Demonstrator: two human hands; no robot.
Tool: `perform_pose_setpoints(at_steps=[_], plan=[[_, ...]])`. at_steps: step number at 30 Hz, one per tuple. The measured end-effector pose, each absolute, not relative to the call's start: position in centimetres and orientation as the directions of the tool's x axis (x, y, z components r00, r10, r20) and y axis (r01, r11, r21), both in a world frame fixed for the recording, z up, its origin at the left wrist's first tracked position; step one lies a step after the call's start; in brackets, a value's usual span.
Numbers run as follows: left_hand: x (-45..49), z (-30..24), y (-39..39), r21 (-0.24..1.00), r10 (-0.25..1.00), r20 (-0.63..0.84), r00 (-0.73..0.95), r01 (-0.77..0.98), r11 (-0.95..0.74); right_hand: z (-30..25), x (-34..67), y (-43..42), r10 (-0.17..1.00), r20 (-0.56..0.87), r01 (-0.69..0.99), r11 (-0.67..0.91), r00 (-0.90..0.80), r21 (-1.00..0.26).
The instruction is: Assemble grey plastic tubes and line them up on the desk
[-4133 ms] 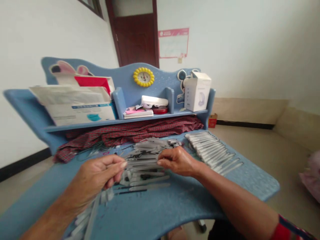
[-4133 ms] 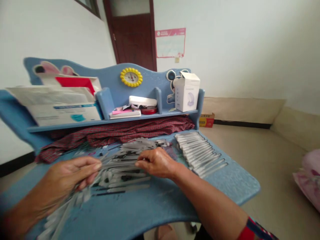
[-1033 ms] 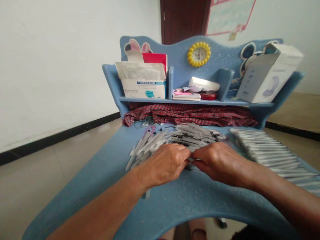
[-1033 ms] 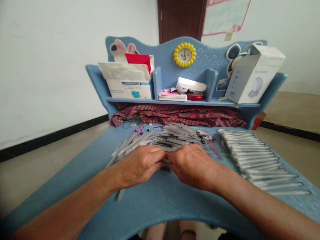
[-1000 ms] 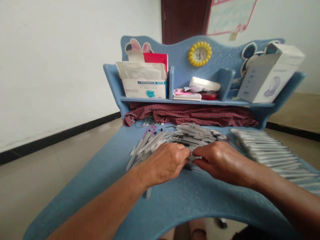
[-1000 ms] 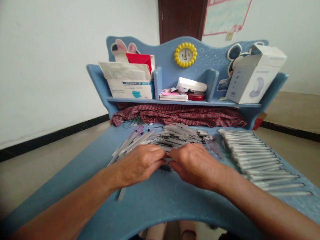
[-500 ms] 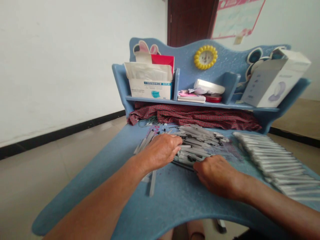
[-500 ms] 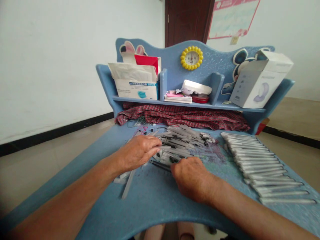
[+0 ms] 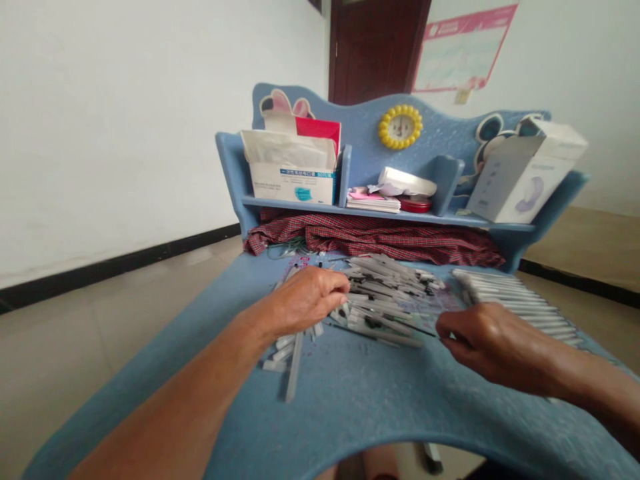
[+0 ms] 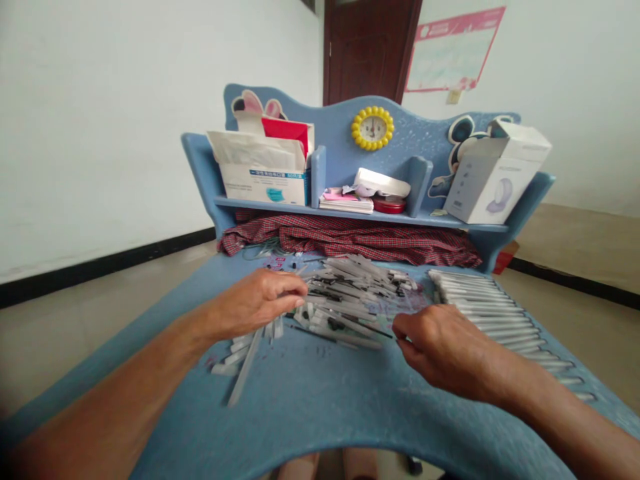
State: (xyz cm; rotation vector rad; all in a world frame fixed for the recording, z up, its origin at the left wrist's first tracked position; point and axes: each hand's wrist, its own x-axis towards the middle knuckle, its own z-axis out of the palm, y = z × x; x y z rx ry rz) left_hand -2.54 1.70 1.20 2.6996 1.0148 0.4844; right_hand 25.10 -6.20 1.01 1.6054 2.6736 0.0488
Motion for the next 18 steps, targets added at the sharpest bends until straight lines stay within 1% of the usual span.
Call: perform_pose_setpoints(at_steps=[3, 7, 11, 18], plan=[[-2.35, 1.64, 1.46, 0.34, 0.659, 0.222, 0.718, 0.576, -0.743, 1.03, 26.21, -6.35, 0.886, 0.043, 0.887, 0.459, -0.461, 0.045], [-1.93, 1.85, 1.11, 0.354, 0.641, 0.194, 0.742, 0.557, -0.751, 0.94, 26.19, -6.33, 0.874, 0.066, 0.876, 0.479, -0.482, 0.059], [-1.67, 1.64, 1.0, 0.375, 0.619, 0.193, 0.762, 0.526, -0.764, 1.0, 25.71, -6.29, 0.873, 0.05, 0.873, 0.48, -0.485, 0.09], [-1.86, 1.42, 0.93, 0.406, 0.621, 0.19, 0.761, 0.515, -0.755, 1.26, 25.84, -6.04, 0.861, 0.02, 0.855, 0.5, -0.507, 0.14]])
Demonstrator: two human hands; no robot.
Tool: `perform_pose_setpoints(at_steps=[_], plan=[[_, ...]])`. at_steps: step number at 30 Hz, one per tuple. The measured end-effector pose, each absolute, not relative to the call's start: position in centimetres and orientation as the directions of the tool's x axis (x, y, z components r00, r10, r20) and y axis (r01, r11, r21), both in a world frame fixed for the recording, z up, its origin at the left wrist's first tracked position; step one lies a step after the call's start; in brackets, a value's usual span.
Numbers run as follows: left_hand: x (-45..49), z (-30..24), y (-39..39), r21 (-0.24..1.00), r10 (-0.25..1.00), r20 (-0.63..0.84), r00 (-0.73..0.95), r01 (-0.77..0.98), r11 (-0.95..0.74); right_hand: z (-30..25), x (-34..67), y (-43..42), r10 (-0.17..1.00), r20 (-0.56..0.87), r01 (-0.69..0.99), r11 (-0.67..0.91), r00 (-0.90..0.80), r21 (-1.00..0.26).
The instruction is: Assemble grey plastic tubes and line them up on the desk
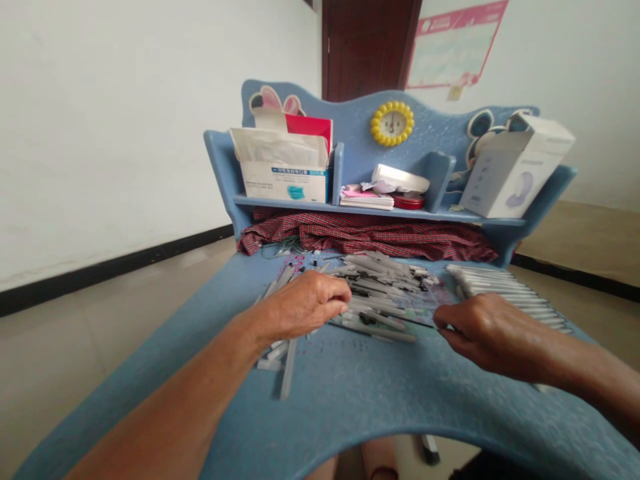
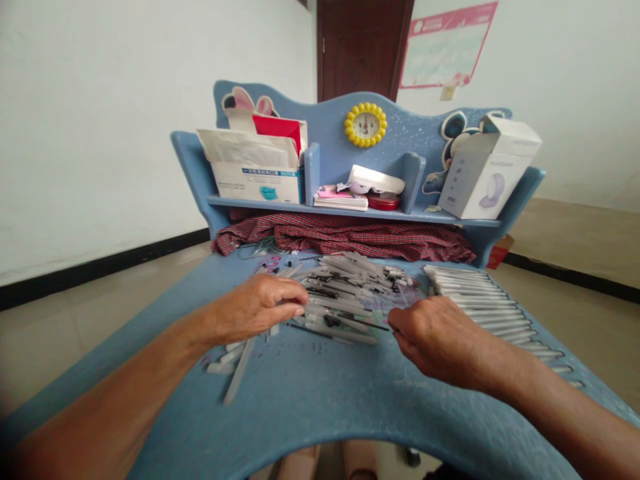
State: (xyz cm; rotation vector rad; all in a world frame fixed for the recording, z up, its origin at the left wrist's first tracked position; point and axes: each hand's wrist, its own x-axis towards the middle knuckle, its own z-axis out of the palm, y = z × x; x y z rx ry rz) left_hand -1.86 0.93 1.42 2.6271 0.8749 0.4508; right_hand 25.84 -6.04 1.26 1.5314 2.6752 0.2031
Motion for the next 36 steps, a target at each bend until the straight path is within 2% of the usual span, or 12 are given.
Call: perform_pose_setpoints(at_steps=[8, 14, 20, 23, 27, 29, 31, 33, 36], plan=[[-1.7, 1.3, 0.7, 0.44, 0.617, 0.174, 0.768, 0.499, -0.746, 1.5, 25.4, -6.1, 0.837, 0.008, 0.824, 0.537, -0.547, 0.182], [-1.6, 1.6, 0.6, 0.497, 0.657, 0.152, 0.738, 0.518, -0.696, 2.2, 25.3, -6.0, 0.755, 0.124, 0.752, 0.593, -0.644, 0.289], [-1.4, 2.4, 0.1, 0.684, 0.713, 0.056, 0.699, 0.494, -0.537, 3.8, 24.0, -5.8, 0.643, 0.186, 0.658, 0.649, -0.743, 0.382], [-1.0, 2.4, -0.1, 0.756, 0.742, 0.06, 0.668, 0.455, -0.47, 4.2, 22.7, -6.0, 0.588, 0.252, 0.632, 0.636, -0.768, 0.444], [-0.5, 2.1, -0.1, 0.85, 0.81, 0.132, 0.572, 0.355, -0.389, 3.6, 21.3, -6.3, 0.493, 0.437, 0.653, 0.647, -0.752, 0.394], [-0.5, 1.9, -0.1, 0.909, 0.844, 0.205, 0.495, 0.225, -0.352, 2.8, 20.9, -6.2, 0.524, 0.47, 0.687, 0.662, -0.71, 0.3], [-0.5, 1.6, 0.0, 0.946, 0.865, 0.261, 0.429, 0.067, -0.318, 1.8, 20.5, -5.8, 0.639, 0.387, 0.736, 0.65, -0.665, 0.19], [-0.5, 1.5, 0.1, 0.959, 0.87, 0.278, 0.407, -0.065, -0.276, 0.8, 20.1, -5.0, 0.746, 0.232, 0.78, 0.614, -0.624, 0.12], [-0.4, 1.4, 0.1, 0.957, 0.858, 0.281, 0.431, -0.191, -0.218, -0.5, 19.5, -3.7, 0.809, 0.075, 0.811, 0.574, -0.583, 0.116]])
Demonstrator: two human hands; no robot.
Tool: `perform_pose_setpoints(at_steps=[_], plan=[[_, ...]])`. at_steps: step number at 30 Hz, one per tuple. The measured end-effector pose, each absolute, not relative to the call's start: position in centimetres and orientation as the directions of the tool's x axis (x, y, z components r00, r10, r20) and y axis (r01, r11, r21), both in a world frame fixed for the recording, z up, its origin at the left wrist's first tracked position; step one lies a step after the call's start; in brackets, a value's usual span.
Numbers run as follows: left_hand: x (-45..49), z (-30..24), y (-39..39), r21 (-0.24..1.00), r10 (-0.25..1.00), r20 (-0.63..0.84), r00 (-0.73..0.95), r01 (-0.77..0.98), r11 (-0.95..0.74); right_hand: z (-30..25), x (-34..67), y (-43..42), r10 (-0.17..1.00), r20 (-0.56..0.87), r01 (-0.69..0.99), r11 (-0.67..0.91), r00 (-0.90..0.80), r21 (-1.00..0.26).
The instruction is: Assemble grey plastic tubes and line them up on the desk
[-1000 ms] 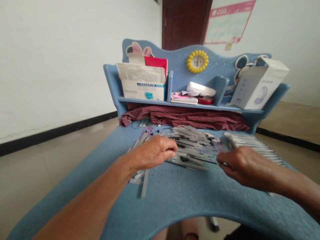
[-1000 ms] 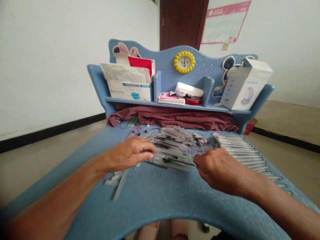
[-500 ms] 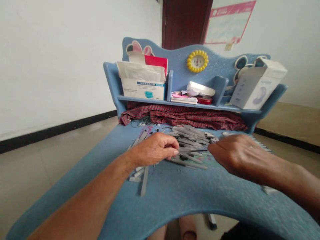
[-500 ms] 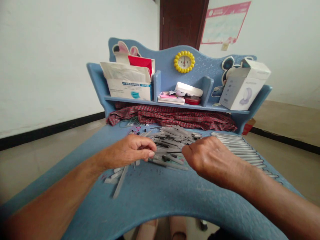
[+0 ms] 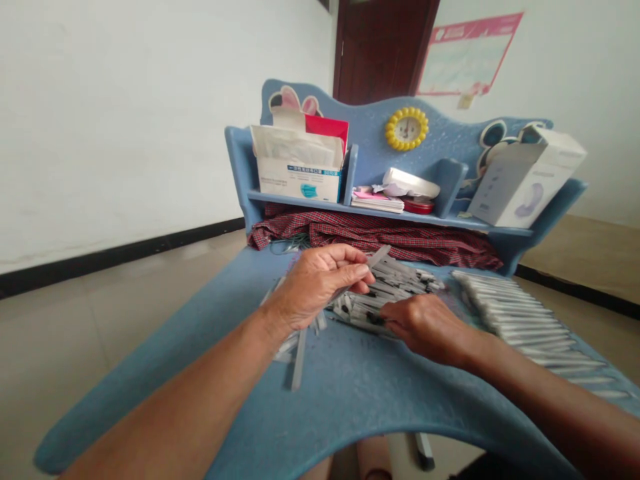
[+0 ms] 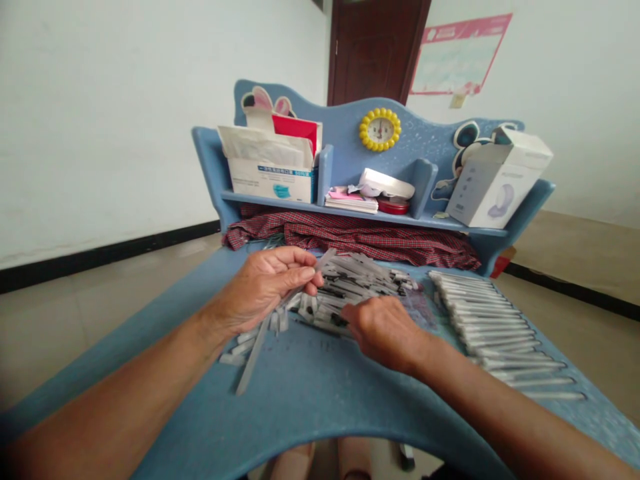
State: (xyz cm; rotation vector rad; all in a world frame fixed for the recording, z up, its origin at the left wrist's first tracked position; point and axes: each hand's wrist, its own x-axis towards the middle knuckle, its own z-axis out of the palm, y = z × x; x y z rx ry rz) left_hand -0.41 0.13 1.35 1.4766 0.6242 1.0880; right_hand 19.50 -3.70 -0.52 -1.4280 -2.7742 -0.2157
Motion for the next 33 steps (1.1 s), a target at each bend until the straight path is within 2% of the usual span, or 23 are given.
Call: perform_pose_setpoints(at_steps=[3, 7, 12, 15, 17, 20, 23, 25, 28, 33], plan=[[-0.3, 1.3, 0.0, 0.956, 0.853, 0.27, 0.447, -0.232, -0.181, -1.1, 18.9, -2.7, 0.833, 0.016, 0.823, 0.544, -0.553, 0.162], [-0.3, 1.3, -0.1, 0.962, 0.857, 0.257, 0.446, -0.199, -0.184, -1.3, 18.3, -2.1, 0.838, -0.004, 0.82, 0.536, -0.546, 0.199], [-0.3, 1.1, -0.1, 0.968, 0.849, 0.25, 0.465, -0.139, -0.209, -1.5, 18.0, -1.6, 0.826, -0.014, 0.807, 0.554, -0.564, 0.206], [-0.3, 1.1, 0.0, 0.967, 0.851, 0.254, 0.46, -0.103, -0.233, -1.5, 18.4, -1.4, 0.823, 0.039, 0.816, 0.553, -0.566, 0.169], [-0.3, 1.1, 0.0, 0.967, 0.849, 0.249, 0.465, -0.074, -0.243, -1.2, 19.1, -1.3, 0.831, 0.104, 0.837, 0.542, -0.547, 0.071], [-0.3, 1.1, 0.0, 0.97, 0.846, 0.22, 0.486, -0.014, -0.244, -0.4, 20.4, -1.4, 0.855, 0.169, 0.827, 0.518, -0.49, -0.22], [-0.4, 1.0, 0.0, 0.966, 0.842, 0.182, 0.509, 0.069, -0.25, 0.2, 21.6, -1.5, 0.883, 0.209, 0.709, 0.463, -0.42, -0.532], [-0.3, 1.0, 0.1, 0.957, 0.832, 0.158, 0.532, 0.124, -0.261, 0.4, 22.1, -1.6, 0.898, 0.243, 0.593, 0.427, -0.367, -0.682], [-0.3, 1.0, 0.1, 0.943, 0.812, 0.132, 0.569, 0.179, -0.28, 0.5, 22.5, -2.0, 0.907, 0.304, 0.454, 0.41, -0.29, -0.791], [-0.2, 0.9, 0.1, 0.934, 0.783, 0.112, 0.612, 0.205, -0.294, 0.8, 22.5, -2.7, 0.897, 0.362, 0.376, 0.436, -0.254, -0.817]])
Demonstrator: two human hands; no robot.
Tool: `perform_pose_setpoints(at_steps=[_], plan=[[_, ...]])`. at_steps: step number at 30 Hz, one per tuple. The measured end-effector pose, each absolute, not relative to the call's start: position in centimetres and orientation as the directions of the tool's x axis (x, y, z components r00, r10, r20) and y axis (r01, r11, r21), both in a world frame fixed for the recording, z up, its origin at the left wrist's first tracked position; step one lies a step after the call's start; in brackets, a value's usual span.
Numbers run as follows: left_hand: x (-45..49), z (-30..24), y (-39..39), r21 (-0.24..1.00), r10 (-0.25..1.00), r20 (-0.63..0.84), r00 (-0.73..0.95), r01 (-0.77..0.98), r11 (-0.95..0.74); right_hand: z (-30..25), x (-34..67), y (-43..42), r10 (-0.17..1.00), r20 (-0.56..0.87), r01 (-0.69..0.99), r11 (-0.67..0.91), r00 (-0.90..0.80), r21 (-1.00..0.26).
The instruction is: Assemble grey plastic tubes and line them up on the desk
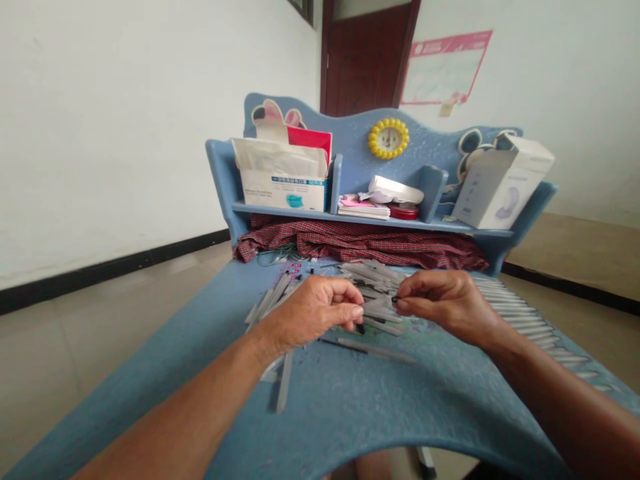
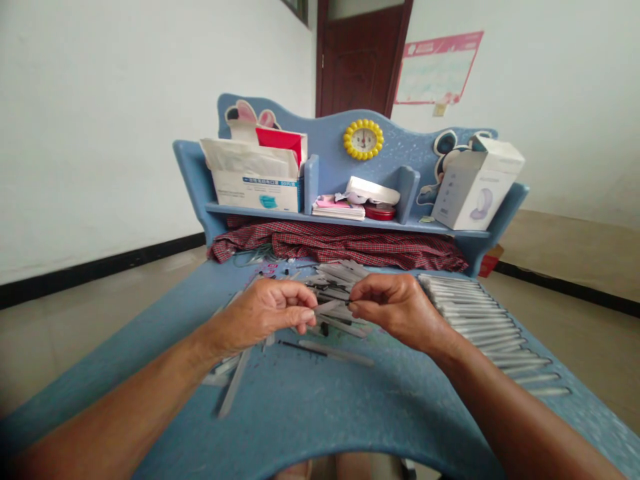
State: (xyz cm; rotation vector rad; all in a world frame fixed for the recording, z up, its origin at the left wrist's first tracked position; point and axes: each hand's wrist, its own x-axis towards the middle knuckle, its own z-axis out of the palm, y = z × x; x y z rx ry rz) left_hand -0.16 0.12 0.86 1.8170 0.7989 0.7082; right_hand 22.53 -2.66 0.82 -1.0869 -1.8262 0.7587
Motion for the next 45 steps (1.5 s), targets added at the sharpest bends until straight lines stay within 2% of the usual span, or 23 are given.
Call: perform_pose_setpoints(at_steps=[13, 24, 32, 38, 42, 45], plan=[[-0.1, 0.7, 0.1, 0.931, 0.759, 0.061, 0.649, 0.237, -0.277, 0.9, 22.4, -3.1, 0.859, 0.377, 0.401, 0.499, -0.347, -0.768], [0.0, 1.0, -0.1, 0.924, 0.762, -0.01, 0.647, 0.298, -0.241, 1.3, 22.0, -3.9, 0.815, 0.405, 0.518, 0.578, -0.416, -0.631], [-0.2, 0.7, 0.1, 0.93, 0.732, -0.013, 0.682, 0.277, -0.242, 1.1, 21.8, -3.8, 0.825, 0.375, 0.507, 0.558, -0.423, -0.657], [-0.1, 0.8, 0.1, 0.922, 0.753, 0.026, 0.657, 0.275, -0.271, 1.1, 21.8, -3.7, 0.792, 0.407, 0.601, 0.611, -0.456, -0.515], [0.1, 0.9, -0.1, 0.889, 0.77, 0.031, 0.638, 0.334, -0.312, 1.0, 21.9, -3.7, 0.797, 0.338, 0.661, 0.604, -0.5, -0.446], [0.1, 0.9, -0.2, 0.88, 0.768, 0.031, 0.639, 0.347, -0.324, 0.9, 21.9, -3.5, 0.826, 0.256, 0.653, 0.557, -0.503, -0.513]])
